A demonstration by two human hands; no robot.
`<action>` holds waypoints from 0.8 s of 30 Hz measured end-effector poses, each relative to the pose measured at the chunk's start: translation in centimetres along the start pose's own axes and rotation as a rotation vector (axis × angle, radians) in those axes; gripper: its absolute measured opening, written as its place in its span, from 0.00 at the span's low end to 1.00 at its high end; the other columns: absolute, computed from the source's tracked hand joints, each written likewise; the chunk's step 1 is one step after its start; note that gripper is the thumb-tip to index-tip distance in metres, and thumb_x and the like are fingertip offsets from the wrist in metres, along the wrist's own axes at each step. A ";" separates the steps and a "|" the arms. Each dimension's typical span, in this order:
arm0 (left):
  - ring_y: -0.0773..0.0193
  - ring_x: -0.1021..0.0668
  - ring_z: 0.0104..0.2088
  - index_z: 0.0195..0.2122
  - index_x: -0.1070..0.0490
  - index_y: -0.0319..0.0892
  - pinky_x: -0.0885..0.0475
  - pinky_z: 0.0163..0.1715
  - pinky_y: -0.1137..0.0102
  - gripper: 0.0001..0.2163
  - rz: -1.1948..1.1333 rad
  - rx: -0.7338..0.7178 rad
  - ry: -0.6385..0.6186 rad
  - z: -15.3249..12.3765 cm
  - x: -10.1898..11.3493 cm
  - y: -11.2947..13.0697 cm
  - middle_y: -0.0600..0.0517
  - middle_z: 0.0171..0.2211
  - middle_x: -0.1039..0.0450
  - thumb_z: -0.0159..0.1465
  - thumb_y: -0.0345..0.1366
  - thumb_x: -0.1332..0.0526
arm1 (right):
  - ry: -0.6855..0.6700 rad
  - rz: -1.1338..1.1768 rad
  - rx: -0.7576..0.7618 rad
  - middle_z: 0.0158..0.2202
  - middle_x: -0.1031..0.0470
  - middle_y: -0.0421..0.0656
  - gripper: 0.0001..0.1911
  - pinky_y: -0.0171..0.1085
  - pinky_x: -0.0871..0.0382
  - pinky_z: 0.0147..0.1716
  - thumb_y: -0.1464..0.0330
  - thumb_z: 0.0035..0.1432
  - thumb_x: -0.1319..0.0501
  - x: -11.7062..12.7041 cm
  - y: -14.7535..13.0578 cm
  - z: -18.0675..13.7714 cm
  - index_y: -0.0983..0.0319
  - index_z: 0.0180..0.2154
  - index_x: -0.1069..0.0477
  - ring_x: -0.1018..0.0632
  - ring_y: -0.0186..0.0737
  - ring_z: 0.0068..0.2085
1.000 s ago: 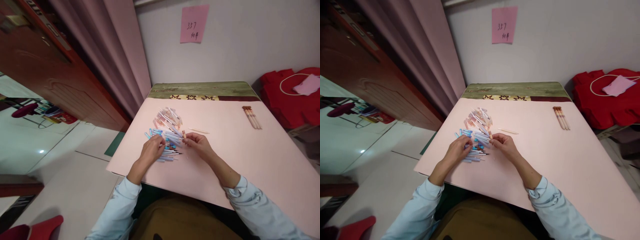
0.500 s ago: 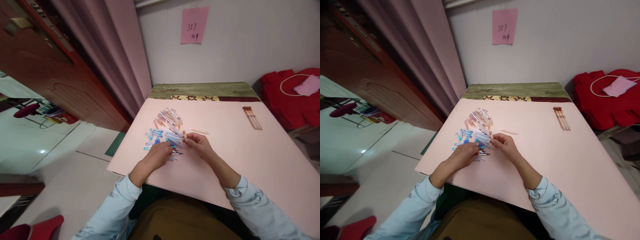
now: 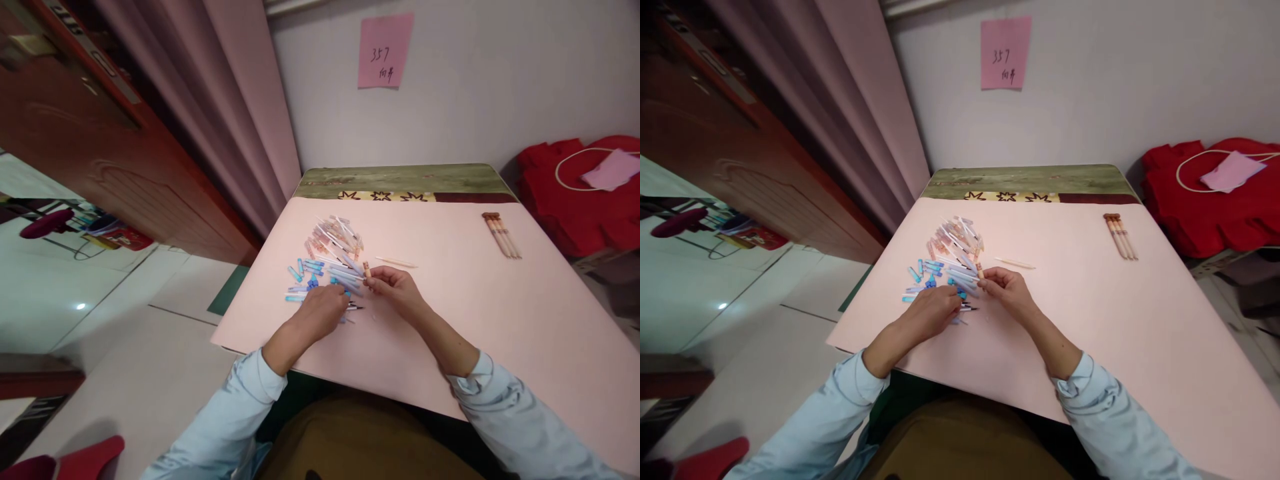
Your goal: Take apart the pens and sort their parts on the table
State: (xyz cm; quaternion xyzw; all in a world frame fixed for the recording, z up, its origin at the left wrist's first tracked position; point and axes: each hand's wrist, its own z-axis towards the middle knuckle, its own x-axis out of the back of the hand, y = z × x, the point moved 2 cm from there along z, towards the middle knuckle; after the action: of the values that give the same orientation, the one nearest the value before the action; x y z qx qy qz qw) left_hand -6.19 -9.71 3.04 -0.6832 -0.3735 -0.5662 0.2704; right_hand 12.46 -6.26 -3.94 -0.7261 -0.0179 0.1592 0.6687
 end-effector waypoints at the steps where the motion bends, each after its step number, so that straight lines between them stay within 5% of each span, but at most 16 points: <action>1: 0.55 0.23 0.38 0.33 0.26 0.41 0.33 0.32 0.66 0.10 -0.011 0.001 0.003 0.0 0.0 0.0 0.46 0.36 0.26 0.65 0.28 0.46 | -0.001 0.001 -0.001 0.31 0.21 0.41 0.16 0.35 0.38 0.29 0.58 0.49 0.29 0.0 0.0 0.0 0.61 0.37 0.23 0.29 0.33 0.28; 24: 0.55 0.23 0.37 0.32 0.28 0.41 0.33 0.34 0.65 0.08 -0.105 0.045 0.045 1.1 0.3 -0.1 0.46 0.34 0.26 0.57 0.25 0.44 | -0.001 -0.026 0.005 0.32 0.21 0.43 0.18 0.35 0.37 0.29 0.56 0.48 0.30 -0.2 -0.4 0.0 0.62 0.36 0.23 0.29 0.34 0.28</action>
State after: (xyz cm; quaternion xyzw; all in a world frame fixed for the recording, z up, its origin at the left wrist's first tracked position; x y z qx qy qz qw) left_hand -5.63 -8.77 3.08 -0.6437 -0.4152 -0.5862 0.2639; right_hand 12.38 -6.29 -3.56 -0.7239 -0.0272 0.1511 0.6726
